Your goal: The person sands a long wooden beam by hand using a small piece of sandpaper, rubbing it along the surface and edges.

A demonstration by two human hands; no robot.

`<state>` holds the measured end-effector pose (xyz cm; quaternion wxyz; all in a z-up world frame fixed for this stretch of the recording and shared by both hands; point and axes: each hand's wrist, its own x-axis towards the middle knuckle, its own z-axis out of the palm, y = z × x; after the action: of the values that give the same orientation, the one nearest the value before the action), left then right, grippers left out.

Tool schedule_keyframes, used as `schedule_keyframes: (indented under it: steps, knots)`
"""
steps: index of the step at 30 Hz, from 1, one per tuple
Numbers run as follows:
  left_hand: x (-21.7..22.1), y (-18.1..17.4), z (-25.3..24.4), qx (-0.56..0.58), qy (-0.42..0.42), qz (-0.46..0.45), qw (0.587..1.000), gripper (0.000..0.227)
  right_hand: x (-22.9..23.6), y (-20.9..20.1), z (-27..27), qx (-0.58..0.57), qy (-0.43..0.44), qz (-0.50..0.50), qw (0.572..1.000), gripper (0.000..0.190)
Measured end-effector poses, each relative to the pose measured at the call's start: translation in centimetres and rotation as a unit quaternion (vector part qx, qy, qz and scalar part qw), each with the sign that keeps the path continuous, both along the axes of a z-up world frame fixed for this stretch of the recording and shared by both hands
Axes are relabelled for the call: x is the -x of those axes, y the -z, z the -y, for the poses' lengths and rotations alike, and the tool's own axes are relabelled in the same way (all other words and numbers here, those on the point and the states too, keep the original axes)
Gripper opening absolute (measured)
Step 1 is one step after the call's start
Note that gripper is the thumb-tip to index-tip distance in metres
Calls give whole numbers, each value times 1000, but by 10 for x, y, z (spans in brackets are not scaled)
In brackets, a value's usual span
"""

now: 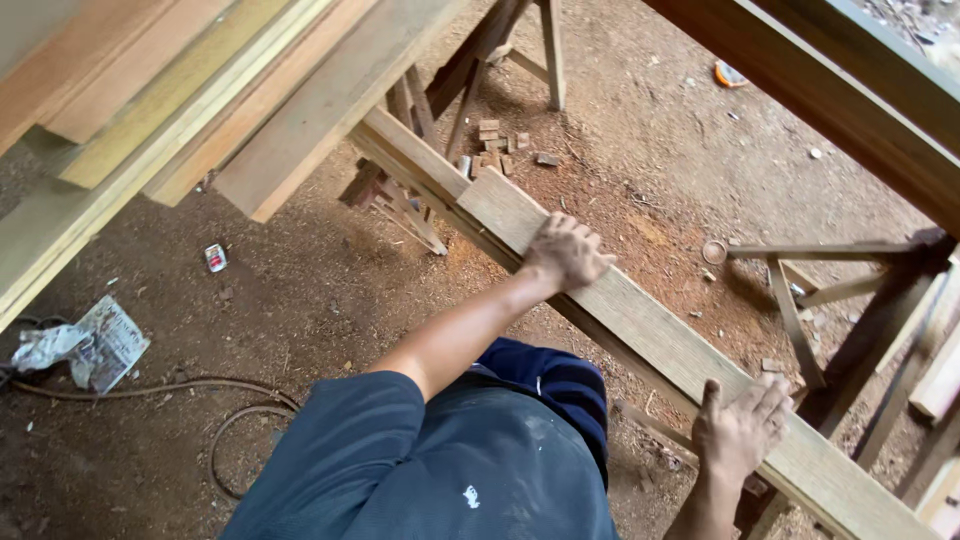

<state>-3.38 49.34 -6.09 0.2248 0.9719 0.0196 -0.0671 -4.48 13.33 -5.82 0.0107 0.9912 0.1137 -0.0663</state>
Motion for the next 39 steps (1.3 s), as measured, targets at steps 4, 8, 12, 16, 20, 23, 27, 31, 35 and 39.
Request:
schedule_keyframes:
  steps: [4,8,12,16,20,23,27,31,35,39]
  knots:
    - [0,9,0,31,-12,20,999,53,-14,30,-63,-35,-149,115,981,97]
    - [-8,41,-3,82,-28,9,996,48,-24,50,-173,168,-183,-80,965,105]
    - [-11,42,-25,91,-42,88,991,54,-15,42,-156,-53,-178,-87,979,100]
    - [-5,17,-51,-7,-97,8,995,62,8,15,-47,135,-180,56,973,96]
    - [-4,15,-51,-6,-100,-31,995,65,11,13,-18,-25,5,-97,995,101]
    - [-7,20,-50,2,-99,-23,995,64,-6,37,-62,-39,-174,81,981,112]
    - [-11,29,-56,12,-90,-33,995,57,-10,58,-203,-13,-222,-28,975,117]
    - [-17,37,-72,70,-86,-101,989,44,-4,20,-237,-63,-231,-106,965,105]
    - [-13,43,-85,74,-77,12,994,46,8,-1,-174,-20,-190,-124,974,102]
    - [-12,42,-79,80,-94,13,992,47,19,-25,-63,-28,-105,-51,993,97]
